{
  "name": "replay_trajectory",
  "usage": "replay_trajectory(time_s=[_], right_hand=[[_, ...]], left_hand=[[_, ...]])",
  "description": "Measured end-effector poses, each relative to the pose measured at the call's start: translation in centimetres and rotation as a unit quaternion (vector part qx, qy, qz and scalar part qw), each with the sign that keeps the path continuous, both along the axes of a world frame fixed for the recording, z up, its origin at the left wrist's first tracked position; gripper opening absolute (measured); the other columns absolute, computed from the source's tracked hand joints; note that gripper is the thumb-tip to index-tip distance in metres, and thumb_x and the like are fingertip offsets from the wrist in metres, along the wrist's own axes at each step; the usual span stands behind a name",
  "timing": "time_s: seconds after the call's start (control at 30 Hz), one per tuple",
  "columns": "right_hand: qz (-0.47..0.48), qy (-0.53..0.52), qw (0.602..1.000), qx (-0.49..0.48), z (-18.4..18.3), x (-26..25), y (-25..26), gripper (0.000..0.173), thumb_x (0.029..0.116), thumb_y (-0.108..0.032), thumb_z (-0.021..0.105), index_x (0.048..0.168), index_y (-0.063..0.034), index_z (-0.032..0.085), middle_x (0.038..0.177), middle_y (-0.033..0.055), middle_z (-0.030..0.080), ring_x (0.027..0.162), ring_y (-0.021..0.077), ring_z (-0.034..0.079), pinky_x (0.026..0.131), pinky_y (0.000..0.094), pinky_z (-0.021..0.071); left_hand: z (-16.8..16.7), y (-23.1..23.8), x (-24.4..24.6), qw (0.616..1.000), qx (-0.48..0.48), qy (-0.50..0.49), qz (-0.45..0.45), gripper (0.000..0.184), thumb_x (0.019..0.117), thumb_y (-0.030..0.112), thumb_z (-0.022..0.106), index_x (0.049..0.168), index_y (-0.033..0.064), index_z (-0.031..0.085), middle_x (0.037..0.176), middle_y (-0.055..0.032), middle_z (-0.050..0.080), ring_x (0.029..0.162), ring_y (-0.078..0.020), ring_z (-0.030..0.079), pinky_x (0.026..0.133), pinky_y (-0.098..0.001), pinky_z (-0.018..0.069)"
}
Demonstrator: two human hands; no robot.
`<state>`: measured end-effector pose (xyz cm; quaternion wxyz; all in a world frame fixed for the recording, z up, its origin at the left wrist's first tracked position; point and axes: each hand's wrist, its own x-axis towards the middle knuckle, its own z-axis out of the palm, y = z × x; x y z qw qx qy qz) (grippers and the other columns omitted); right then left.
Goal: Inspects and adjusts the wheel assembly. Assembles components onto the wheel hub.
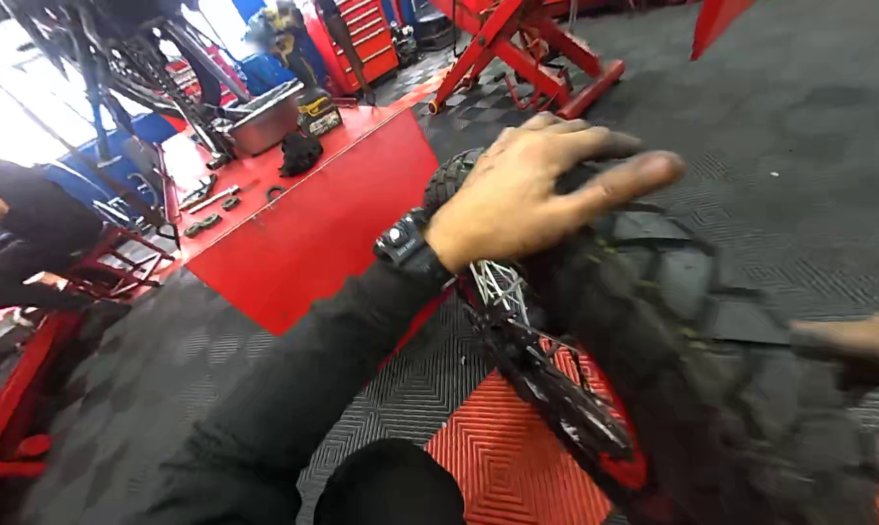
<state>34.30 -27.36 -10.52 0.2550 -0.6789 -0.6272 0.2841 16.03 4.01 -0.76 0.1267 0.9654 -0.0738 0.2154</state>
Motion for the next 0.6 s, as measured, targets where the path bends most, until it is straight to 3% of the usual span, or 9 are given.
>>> replay_trajectory(time_s=[0.03, 0.1, 0.17, 0.23, 0.3, 0.37, 0.47, 0.5, 0.6], right_hand=[[0.019, -0.015, 0.999, 0.026, -0.3, -1.8, 1.3, 0.077, 0.0722, -0.067, 0.077, 0.120, -0.0077, 0.069, 0.085, -0.0031, 0.069, 0.078, 0.0058, 0.066, 0.072, 0.0319, 0.0576], [0.068, -0.054, 0.988, 0.130, -1.6, -5.7, 4.6, 0.070, 0.0807, -0.081, 0.062, 0.120, -0.0229, 0.068, 0.082, -0.0128, 0.069, 0.073, 0.0002, 0.066, 0.062, 0.0304, 0.0598], [0.106, -0.069, 0.973, 0.194, -2.5, -10.5, 7.2, 0.067, 0.0882, -0.072, 0.061, 0.127, -0.0184, 0.063, 0.081, -0.0065, 0.067, 0.070, 0.0081, 0.066, 0.057, 0.0361, 0.0581], [0.198, -0.018, 0.967, 0.161, -3.2, -14.5, 9.0, 0.075, 0.0922, -0.057, 0.067, 0.148, -0.0107, 0.048, 0.100, 0.0068, 0.072, 0.083, 0.0235, 0.072, 0.069, 0.0492, 0.0598], [0.308, 0.035, 0.945, 0.107, -5.5, -17.5, 10.0, 0.082, 0.0948, -0.047, 0.071, 0.161, -0.0175, 0.033, 0.139, 0.0124, 0.063, 0.117, 0.0302, 0.067, 0.096, 0.0567, 0.0550], [0.399, 0.012, 0.912, 0.090, -8.5, -18.9, 10.5, 0.081, 0.0953, -0.049, 0.070, 0.162, -0.0179, 0.033, 0.136, 0.0170, 0.063, 0.114, 0.0346, 0.068, 0.094, 0.0584, 0.0549], [0.451, -0.035, 0.892, -0.001, -9.8, -17.6, 10.8, 0.081, 0.0941, -0.052, 0.070, 0.160, -0.0179, 0.037, 0.114, 0.0187, 0.070, 0.095, 0.0375, 0.070, 0.083, 0.0611, 0.0549], [0.432, -0.046, 0.900, -0.013, -9.8, -16.7, 10.8, 0.081, 0.0939, -0.052, 0.070, 0.159, -0.0182, 0.038, 0.115, 0.0190, 0.071, 0.096, 0.0382, 0.070, 0.083, 0.0622, 0.0547], [0.334, -0.077, 0.939, -0.005, -10.1, -13.8, 10.7, 0.082, 0.0950, -0.054, 0.068, 0.160, -0.0163, 0.036, 0.137, 0.0164, 0.063, 0.119, 0.0354, 0.065, 0.099, 0.0597, 0.0516]], left_hand=[[0.4, 1.0, 0.5, 0.999, 0.007, 0.039, 0.024, 0.059, 0.1042, 0.060, 0.037, 0.133, 0.0208, 0.070, 0.139, -0.0008, 0.065, 0.137, -0.0220, 0.052, 0.114, -0.0548, 0.0392], [1.5, 3.2, 1.1, 0.988, -0.024, 0.129, 0.084, 0.067, 0.0996, 0.068, 0.043, 0.149, 0.0237, 0.056, 0.161, -0.0047, 0.043, 0.151, -0.0256, 0.034, 0.122, -0.0591, 0.0280], [2.5, 4.8, 1.1, 0.962, -0.091, 0.196, 0.167, 0.081, 0.0966, 0.072, 0.046, 0.161, 0.0233, 0.035, 0.168, -0.0090, 0.028, 0.152, -0.0254, 0.034, 0.121, -0.0552, 0.0330], [3.2, 6.5, 1.6, 0.923, -0.133, 0.248, 0.263, 0.099, 0.0911, 0.081, 0.044, 0.166, 0.0219, 0.019, 0.167, -0.0130, 0.030, 0.147, -0.0276, 0.042, 0.115, -0.0569, 0.0402], [2.7, 9.0, 1.7, 0.902, -0.116, 0.275, 0.313, 0.108, 0.0867, 0.082, 0.051, 0.164, 0.0150, 0.020, 0.154, -0.0175, 0.048, 0.135, -0.0291, 0.055, 0.109, -0.0569, 0.0462], [2.1, 11.4, 0.4, 0.908, -0.049, 0.279, 0.310, 0.099, 0.0865, 0.073, 0.063, 0.159, 0.0117, 0.034, 0.143, -0.0187, 0.058, 0.127, -0.0311, 0.060, 0.108, -0.0582, 0.0467], [1.1, 14.6, -4.1, 0.927, -0.014, 0.259, 0.271, 0.094, 0.0858, 0.061, 0.073, 0.160, 0.0198, 0.034, 0.150, -0.0122, 0.054, 0.135, -0.0253, 0.055, 0.114, -0.0539, 0.0435], [0.5, 15.5, -6.1, 0.932, -0.027, 0.244, 0.267, 0.090, 0.0881, 0.058, 0.072, 0.161, 0.0218, 0.033, 0.153, -0.0113, 0.051, 0.137, -0.0247, 0.053, 0.115, -0.0538, 0.0419], [-2.0, 17.7, -12.4, 0.936, -0.058, 0.177, 0.298, 0.076, 0.0963, 0.054, 0.062, 0.161, 0.0255, 0.035, 0.155, -0.0094, 0.050, 0.140, -0.0240, 0.052, 0.115, -0.0558, 0.0416]])
